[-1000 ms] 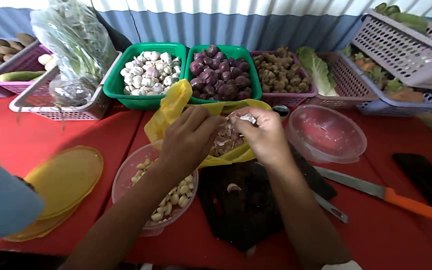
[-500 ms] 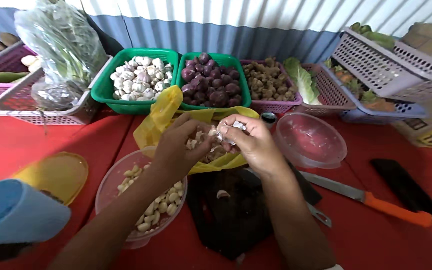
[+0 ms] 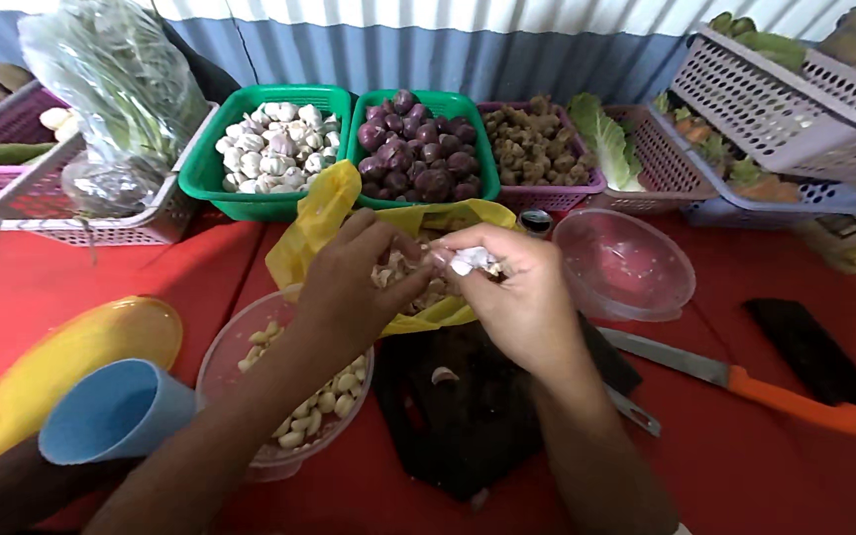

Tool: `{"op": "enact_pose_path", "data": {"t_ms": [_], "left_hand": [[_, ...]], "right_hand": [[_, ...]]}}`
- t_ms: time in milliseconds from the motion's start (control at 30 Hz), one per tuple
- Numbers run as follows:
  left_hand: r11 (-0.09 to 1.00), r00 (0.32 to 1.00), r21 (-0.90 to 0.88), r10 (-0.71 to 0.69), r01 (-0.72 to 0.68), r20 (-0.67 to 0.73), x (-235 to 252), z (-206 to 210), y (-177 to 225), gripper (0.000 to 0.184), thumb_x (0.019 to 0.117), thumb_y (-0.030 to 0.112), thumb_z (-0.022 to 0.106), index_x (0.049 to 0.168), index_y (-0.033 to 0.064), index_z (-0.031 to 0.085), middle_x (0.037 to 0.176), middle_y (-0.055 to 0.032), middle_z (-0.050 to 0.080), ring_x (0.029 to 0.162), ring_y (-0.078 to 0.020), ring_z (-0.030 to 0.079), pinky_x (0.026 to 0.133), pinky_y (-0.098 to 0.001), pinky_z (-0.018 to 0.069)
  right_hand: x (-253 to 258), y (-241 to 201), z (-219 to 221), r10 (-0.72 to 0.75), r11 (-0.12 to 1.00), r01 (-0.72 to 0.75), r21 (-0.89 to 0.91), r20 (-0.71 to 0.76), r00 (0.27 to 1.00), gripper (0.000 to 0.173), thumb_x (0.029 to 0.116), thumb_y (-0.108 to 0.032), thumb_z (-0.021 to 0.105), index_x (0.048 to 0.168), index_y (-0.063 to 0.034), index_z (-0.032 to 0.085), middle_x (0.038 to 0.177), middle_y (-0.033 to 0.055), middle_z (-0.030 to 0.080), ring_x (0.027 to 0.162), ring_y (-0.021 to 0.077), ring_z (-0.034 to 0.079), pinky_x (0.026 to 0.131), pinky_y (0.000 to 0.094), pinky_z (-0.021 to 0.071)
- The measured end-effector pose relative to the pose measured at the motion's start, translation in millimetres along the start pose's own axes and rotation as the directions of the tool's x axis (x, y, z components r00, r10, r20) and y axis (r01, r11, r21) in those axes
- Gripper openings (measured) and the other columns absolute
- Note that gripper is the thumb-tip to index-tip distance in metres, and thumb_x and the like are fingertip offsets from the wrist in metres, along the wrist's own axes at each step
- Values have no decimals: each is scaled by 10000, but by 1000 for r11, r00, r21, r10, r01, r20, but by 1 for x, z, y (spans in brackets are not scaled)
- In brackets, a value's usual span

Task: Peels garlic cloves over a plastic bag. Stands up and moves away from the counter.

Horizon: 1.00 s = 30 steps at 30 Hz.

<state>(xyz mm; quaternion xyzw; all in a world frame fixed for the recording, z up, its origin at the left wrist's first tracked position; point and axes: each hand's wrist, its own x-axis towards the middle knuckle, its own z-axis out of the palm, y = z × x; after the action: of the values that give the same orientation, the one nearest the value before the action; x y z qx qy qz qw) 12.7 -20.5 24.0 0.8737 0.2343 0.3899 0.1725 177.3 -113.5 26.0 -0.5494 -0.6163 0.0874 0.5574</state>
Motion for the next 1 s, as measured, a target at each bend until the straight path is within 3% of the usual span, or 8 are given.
{"op": "enact_pose_path", "data": {"t_ms": [133,267,433,533,633,767,867,1000], "left_hand": [[997,996,0,82,-82,31,3,-10,24,265,925,326,731,1008,75,709,872,3,552,698,-19,479,591,-142,388],[994,993,9,105,-105,55,-6,6,33,260,929,330,728,983,76,731,862,-19,599,722,-83,562,642,-227,496],[994,987,86,56,-69,148,-48,30,58,300,961,368,669,932,77,733,859,-83,659,757,-206,669,648,-362,576],[994,989,60,81,-89,126,-62,51,59,292,934,352,696,882,66,716,834,-82,640,746,-200,657,631,-323,564],[990,988,74,110,-118,106,-64,67,55,305,919,354,705,826,64,704,797,-86,634,730,-214,658,606,-334,552],[985,988,95,139,-144,63,-69,80,51,321,932,355,692,801,62,693,783,-92,628,713,-222,645,586,-326,538],[988,985,25,153,-155,79,-77,83,45,381,943,419,662,775,77,683,780,-77,625,715,-200,642,587,-310,543],[969,974,-194,181,-153,137,-81,82,42,444,966,497,628,783,94,650,791,-60,611,748,-160,626,629,-255,541]], "right_hand": [[-7,-10,-17,-93,993,94,68,-12,996,91,930,-42,656,1014,-26,690,877,-13,683,687,-30,623,599,114,544],[-18,2,-32,-25,984,7,176,101,995,77,953,-62,646,1021,-52,681,837,-36,675,663,-7,629,587,145,559],[-61,10,-53,-21,993,-12,113,283,959,198,990,-132,619,1116,-27,729,1031,11,716,907,-12,658,795,146,565],[-86,18,-57,21,991,-54,122,252,967,183,985,-126,627,1097,-28,733,1052,25,712,948,-1,660,827,148,567],[-103,27,-56,85,988,-105,111,177,981,137,980,-113,633,1036,-19,716,1006,27,702,872,-6,657,761,143,570],[-117,37,-42,-5,999,7,-39,57,998,134,986,-80,574,1003,12,671,959,72,680,881,12,639,800,126,539],[-120,45,-47,-11,1000,11,1,204,979,136,1018,-116,534,1030,-6,614,958,71,635,878,20,609,806,123,517],[-110,33,-67,145,942,-265,208,458,877,129,1022,-84,557,1096,9,608,879,61,665,721,9,635,654,159,556]]}}
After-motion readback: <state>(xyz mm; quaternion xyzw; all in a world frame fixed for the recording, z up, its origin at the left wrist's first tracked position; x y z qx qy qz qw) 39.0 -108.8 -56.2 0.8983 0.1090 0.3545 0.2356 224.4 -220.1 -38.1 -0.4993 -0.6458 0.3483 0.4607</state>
